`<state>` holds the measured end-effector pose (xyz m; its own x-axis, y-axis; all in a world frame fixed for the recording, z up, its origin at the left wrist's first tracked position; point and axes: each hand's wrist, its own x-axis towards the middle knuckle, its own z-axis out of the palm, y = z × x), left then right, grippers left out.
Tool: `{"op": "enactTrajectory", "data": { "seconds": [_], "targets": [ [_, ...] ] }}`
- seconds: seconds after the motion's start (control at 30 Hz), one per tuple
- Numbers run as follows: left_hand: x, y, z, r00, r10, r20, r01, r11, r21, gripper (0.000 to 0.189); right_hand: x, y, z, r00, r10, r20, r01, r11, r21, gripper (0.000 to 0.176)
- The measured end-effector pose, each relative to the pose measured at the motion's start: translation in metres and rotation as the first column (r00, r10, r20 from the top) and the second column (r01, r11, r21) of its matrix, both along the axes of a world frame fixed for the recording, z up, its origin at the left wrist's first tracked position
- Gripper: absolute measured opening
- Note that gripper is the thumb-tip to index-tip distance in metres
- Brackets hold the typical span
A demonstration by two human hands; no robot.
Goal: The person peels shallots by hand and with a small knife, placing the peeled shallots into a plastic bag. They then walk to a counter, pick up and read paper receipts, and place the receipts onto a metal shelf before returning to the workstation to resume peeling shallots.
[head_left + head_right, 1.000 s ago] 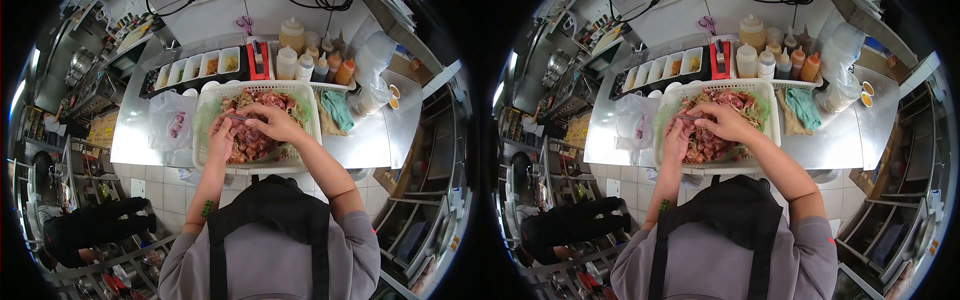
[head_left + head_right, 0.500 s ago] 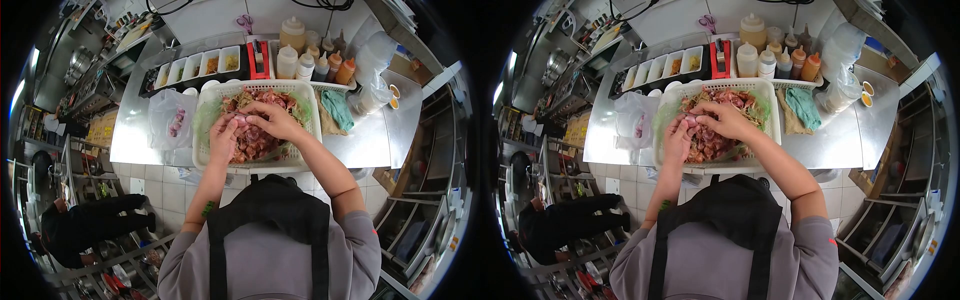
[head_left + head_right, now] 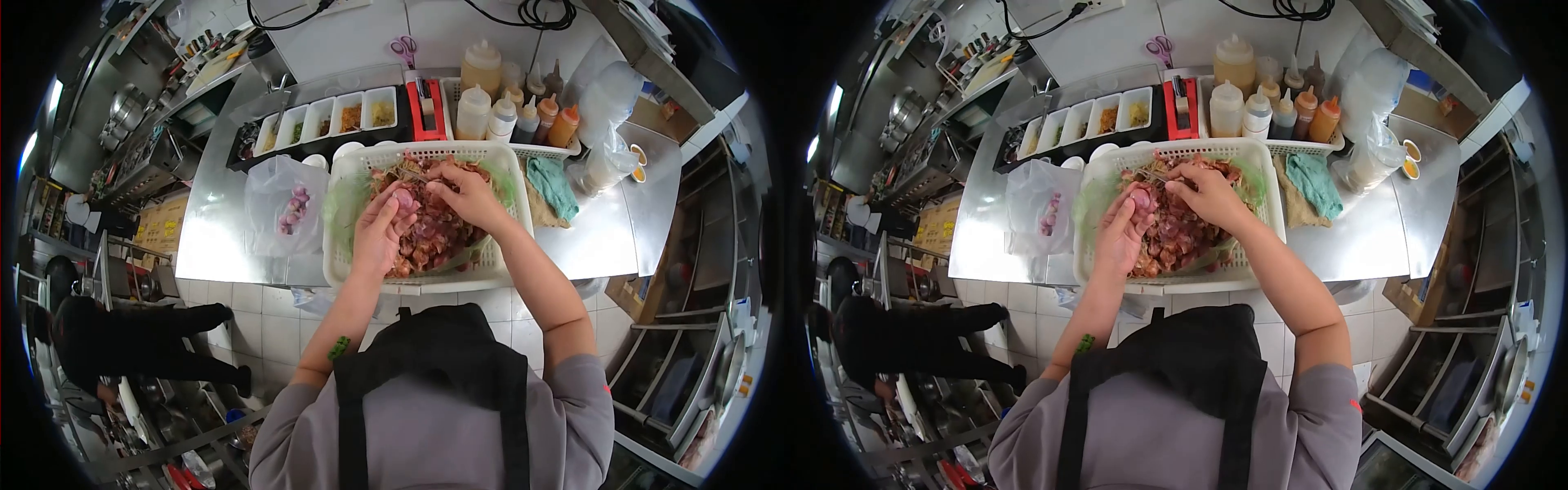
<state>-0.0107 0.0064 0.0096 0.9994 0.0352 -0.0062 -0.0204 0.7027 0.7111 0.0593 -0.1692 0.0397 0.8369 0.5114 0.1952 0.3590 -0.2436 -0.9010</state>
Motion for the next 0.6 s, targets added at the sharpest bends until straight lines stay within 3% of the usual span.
{"op": "enactTrajectory", "data": {
  "seconds": [0.07, 0.13, 0.17, 0.23, 0.33, 0.6],
  "targets": [
    [-0.003, 0.000, -0.002, 1.000, -0.001, -0.026, 0.001, 1.000, 0.000, 0.033, -0.004, 0.001, -0.001, 1.000, -0.002, -0.017, 0.001, 0.997, -0.071, 0.022],
    [0.000, -0.002, -0.006, 0.997, 0.043, 0.066, -0.040, 0.998, -0.039, 0.028, -0.011, 0.004, 0.001, 0.996, 0.044, -0.078, -0.031, 0.986, 0.161, 0.022],
    [0.002, -0.002, -0.007, 0.997, 0.044, 0.070, -0.042, 0.998, -0.042, 0.028, -0.011, 0.004, 0.002, 0.996, 0.046, -0.075, -0.034, 0.987, 0.158, 0.022],
    [0.003, -0.001, -0.007, 0.993, 0.104, 0.049, -0.101, 0.993, -0.068, 0.026, -0.012, 0.003, 0.004, 0.968, 0.222, -0.121, -0.206, 0.970, 0.132, 0.027],
    [0.002, -0.003, -0.005, 0.994, 0.099, 0.048, -0.098, 0.995, -0.018, 0.026, -0.017, 0.007, 0.008, 0.973, 0.230, 0.013, -0.228, 0.956, 0.183, 0.027],
    [-0.002, -0.015, -0.007, 0.982, 0.183, 0.045, -0.181, 0.982, -0.047, 0.026, -0.014, 0.000, 0.009, 0.953, 0.303, -0.003, -0.300, 0.944, 0.139, 0.031]
  ]
}}
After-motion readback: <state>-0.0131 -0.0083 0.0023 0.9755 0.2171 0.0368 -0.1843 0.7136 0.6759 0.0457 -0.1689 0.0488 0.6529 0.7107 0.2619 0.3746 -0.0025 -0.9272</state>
